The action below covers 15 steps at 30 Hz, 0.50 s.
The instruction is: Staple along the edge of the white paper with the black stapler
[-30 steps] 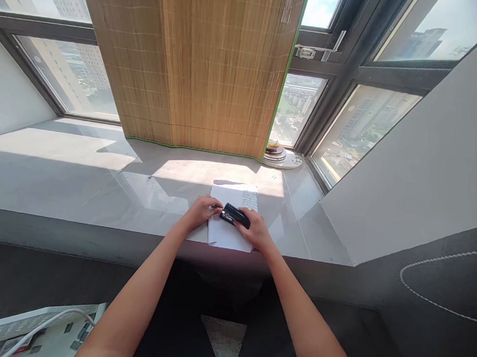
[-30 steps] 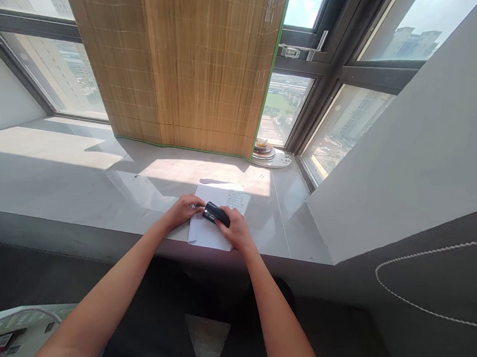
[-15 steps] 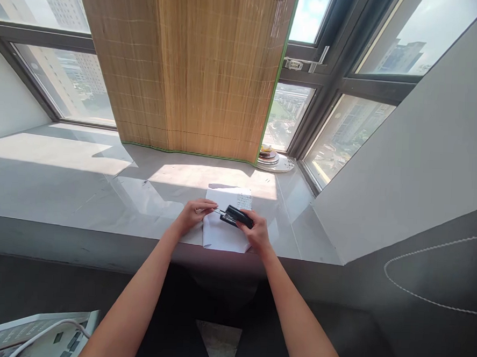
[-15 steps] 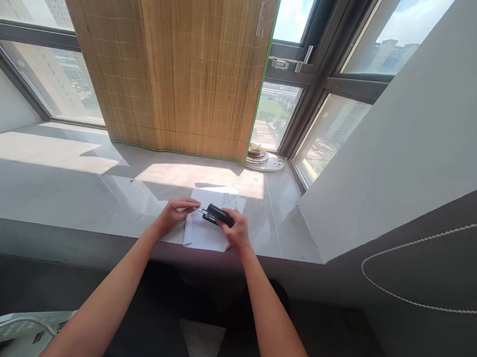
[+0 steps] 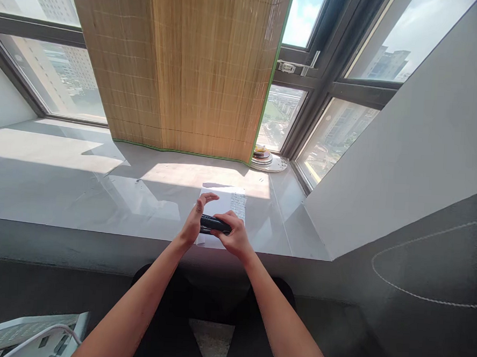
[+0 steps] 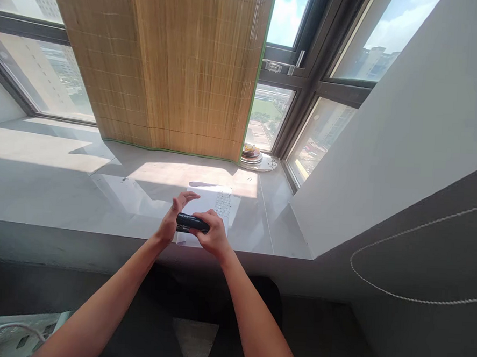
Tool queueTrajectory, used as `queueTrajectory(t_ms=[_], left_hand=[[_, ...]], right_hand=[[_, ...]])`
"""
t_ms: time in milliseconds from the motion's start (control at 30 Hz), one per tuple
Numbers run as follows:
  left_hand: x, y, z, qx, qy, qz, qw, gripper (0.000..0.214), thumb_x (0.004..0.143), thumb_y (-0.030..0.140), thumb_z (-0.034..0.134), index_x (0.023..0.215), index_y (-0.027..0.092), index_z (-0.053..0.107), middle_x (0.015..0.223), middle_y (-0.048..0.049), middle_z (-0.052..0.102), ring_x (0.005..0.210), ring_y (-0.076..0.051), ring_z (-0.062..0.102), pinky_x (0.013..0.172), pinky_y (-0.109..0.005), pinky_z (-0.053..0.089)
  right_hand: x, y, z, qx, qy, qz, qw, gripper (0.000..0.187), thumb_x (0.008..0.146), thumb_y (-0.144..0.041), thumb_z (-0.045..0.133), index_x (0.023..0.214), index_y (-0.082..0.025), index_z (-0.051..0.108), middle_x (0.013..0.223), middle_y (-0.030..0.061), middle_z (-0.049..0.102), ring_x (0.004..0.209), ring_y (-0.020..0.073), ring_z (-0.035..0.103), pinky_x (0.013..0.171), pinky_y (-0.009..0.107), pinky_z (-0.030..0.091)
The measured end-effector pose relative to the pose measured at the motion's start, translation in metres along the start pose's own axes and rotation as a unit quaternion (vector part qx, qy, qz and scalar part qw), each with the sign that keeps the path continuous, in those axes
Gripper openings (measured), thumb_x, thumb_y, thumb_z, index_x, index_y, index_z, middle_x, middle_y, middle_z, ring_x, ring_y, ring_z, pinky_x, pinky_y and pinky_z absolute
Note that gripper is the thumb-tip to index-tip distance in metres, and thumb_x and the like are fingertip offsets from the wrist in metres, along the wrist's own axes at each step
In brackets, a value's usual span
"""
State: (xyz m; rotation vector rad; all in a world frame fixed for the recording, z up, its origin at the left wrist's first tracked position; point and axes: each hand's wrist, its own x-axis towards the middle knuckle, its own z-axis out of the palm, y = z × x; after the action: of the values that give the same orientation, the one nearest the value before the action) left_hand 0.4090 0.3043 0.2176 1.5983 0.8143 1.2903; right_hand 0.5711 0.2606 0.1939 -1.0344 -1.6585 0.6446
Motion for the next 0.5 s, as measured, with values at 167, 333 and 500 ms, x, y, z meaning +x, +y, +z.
queueTrajectory(t_ms=[167, 333, 500], left_hand=[[-0.002, 0.018, -0.005, 0.054, 0.079, 0.054, 0.994, 0.047, 0.109, 0.06, 0.035, 0.124, 0.024, 0.061, 0.132, -0.0086, 0.063, 0.132, -0.025, 0.055, 0.118, -0.041, 0.037], [-0.003, 0.022, -0.008, 0.086, 0.04, 0.054, 0.994, 0.044, 0.109, 0.057, 0.035, 0.124, 0.024, 0.061, 0.129, -0.0082, 0.063, 0.127, -0.025, 0.056, 0.115, -0.04, 0.039], [-0.005, 0.012, -0.008, 0.044, 0.048, 0.027, 0.998, 0.042, 0.11, 0.054, 0.034, 0.123, 0.024, 0.061, 0.128, -0.008, 0.064, 0.128, -0.024, 0.058, 0.115, -0.039, 0.041]], right_hand=[[0.001, 0.0, 0.006, 0.0, 0.016, -0.025, 1.0, 0.038, 0.08, -0.017, 0.082, 0.116, -0.027, 0.076, 0.096, 0.0038, 0.07, 0.091, 0.0228, 0.062, 0.082, 0.037, 0.054], [0.001, -0.006, 0.015, -0.05, 0.014, -0.035, 0.998, 0.036, 0.083, -0.018, 0.081, 0.116, -0.028, 0.075, 0.098, 0.0034, 0.073, 0.09, 0.0247, 0.058, 0.081, 0.039, 0.052], [0.001, -0.011, 0.019, -0.075, -0.002, -0.046, 0.996, 0.035, 0.083, -0.017, 0.081, 0.115, -0.028, 0.074, 0.1, 0.0027, 0.075, 0.089, 0.0249, 0.056, 0.079, 0.039, 0.05]])
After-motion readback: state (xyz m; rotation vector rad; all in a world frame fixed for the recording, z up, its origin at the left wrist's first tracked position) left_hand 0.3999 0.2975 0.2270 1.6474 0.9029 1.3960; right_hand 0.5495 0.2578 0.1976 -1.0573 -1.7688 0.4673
